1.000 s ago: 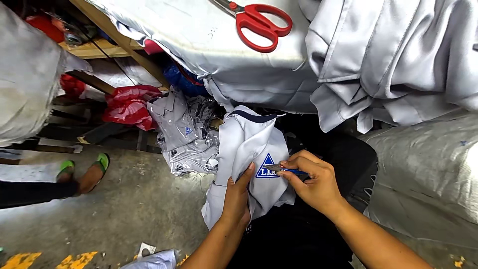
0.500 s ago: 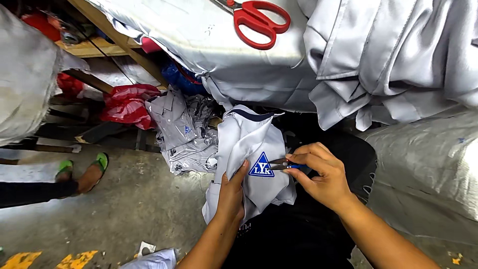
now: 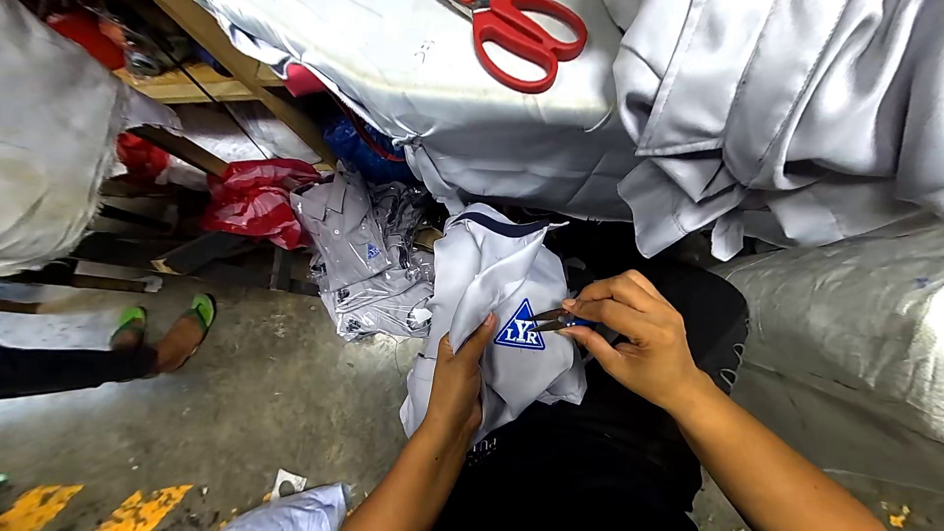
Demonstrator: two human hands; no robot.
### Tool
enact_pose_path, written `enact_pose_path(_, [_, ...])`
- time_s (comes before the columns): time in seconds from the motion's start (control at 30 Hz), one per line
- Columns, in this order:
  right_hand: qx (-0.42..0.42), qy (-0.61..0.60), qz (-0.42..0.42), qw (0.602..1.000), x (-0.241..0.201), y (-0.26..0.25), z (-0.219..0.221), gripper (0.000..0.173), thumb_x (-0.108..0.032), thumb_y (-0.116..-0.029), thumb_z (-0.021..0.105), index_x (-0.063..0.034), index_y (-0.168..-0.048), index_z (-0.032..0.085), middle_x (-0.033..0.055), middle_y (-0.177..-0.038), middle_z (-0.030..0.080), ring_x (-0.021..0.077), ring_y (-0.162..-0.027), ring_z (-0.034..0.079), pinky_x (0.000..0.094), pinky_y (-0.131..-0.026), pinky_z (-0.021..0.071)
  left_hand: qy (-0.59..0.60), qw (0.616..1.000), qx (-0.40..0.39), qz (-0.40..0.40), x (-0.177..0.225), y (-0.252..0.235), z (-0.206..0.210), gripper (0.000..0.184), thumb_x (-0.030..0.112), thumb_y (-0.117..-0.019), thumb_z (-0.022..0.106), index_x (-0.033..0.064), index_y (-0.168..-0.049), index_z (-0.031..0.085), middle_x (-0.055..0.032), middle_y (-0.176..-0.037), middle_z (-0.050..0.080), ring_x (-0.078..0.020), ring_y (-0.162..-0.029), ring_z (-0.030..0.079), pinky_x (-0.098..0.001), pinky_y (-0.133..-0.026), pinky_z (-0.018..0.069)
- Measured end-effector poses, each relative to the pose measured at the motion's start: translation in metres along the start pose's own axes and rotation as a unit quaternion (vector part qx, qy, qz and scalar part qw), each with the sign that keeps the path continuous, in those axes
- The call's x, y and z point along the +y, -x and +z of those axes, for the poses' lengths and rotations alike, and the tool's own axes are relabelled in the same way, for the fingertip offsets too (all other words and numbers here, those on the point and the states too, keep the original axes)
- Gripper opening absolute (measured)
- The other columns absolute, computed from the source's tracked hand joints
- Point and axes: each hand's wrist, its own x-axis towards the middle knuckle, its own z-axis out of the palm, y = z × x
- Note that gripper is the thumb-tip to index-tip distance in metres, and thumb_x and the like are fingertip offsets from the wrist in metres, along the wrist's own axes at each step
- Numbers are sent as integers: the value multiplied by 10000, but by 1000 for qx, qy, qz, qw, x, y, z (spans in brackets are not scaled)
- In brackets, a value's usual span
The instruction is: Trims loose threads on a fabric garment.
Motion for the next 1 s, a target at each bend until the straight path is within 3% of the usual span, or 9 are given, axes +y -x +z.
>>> enact_pose_path(0.43, [-27, 28, -50, 998, 3, -14, -6, 155, -203, -936, 723, -74, -981, 796, 73, -968, 693, 187, -954, 599, 315, -842, 474, -27, 1000, -10, 7, 2, 0, -1, 172, -15, -1021, 485, 18, -1026, 653, -28, -858, 738, -85, -807, 721, -266, -783, 610])
enact_pose_path(0.67, [-66, 29, -117, 991, 10, -24, -10, 140, -186, -949, 703, -85, -971, 797, 71, -949, 695, 206, -943, 599, 345, -841, 456, -51, 998, -25, 27, 1, -2, -5, 175, -38, -998, 511, 26, -996, 674, -3, -859, 741, -61, -818, 714, -249, -796, 600])
enact_pose_path(0.83, [-87, -41, -133, 986, 25, -31, -4, 135, -184, -933, 724, -76, -968, 796, 60, -953, 696, 183, -984, 603, 320, -884, 468, -71, 997, -36, 19, 4, -5, -8, 171, -37, -994, 518, 31, -983, 675, 2, -854, 736, -55, -816, 709, -247, -796, 597])
enact_pose_path(1.0, [-110, -104, -60, 987, 23, -32, 2, 191, -217, -882, 767, -36, -945, 771, 43, -962, 697, 116, -978, 618, 228, -866, 504, -82, 995, -48, 23, 8, -8, -13, 182, -47, -986, 519, 49, -984, 673, 21, -852, 733, -43, -813, 704, -236, -795, 594])
